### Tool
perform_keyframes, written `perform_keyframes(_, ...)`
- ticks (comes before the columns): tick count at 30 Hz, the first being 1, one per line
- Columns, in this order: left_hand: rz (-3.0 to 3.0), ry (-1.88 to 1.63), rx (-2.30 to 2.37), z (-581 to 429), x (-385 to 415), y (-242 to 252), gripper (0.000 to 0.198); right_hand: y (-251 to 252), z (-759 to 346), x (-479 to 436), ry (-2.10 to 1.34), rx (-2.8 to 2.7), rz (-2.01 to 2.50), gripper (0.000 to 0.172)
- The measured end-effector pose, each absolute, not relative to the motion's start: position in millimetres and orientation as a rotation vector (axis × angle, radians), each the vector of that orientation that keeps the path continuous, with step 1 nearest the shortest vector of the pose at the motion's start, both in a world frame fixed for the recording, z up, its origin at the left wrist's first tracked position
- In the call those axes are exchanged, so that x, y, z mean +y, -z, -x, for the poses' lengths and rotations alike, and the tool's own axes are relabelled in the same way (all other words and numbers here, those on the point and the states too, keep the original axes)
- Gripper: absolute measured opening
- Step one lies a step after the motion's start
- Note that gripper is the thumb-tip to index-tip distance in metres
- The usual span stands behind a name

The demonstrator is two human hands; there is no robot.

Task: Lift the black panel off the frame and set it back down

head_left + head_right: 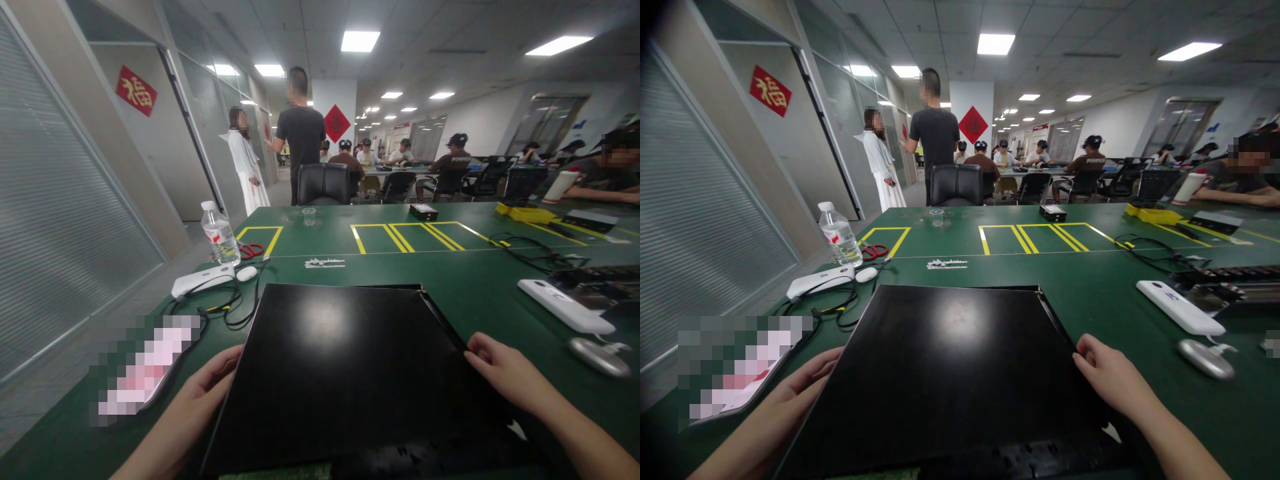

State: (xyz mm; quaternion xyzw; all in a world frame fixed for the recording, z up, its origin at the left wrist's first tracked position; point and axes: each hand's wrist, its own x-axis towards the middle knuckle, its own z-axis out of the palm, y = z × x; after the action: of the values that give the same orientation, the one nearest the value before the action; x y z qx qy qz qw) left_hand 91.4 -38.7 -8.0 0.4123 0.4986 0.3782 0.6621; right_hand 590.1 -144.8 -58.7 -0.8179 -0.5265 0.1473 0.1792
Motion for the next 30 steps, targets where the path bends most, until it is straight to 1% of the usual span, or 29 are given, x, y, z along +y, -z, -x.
perform_keyframes(9, -0.806, -0.886, 1.158, -96, -41, -1, 0.049, 55, -585, -145, -0.414, -1.47, 2.284, 0.018)
perform_keyframes(18, -0.891, -1.02, 1.117, -94, -48, 10, 0.073, 54, -586, -144, -0.447, -1.452, 2.33, 0.02)
perform_keyframes(20, -0.877, -1.033, 1.122, -94, -50, 9, 0.075, 55, -587, -143, -0.461, -1.425, 2.329, 0.025)
perform_keyframes(25, -0.895, -1.033, 1.115, -97, -54, 2, 0.073, 55, -589, -144, -0.48, -1.344, 2.288, 0.052)
perform_keyframes(27, -0.893, -1.054, 1.078, -99, -54, 1, 0.069, 54, -589, -143, -0.452, -1.296, 2.244, 0.052)
perform_keyframes(30, -0.875, -1.07, 1.059, -101, -55, 1, 0.066, 50, -586, -141, -0.447, -1.214, 2.139, 0.044)
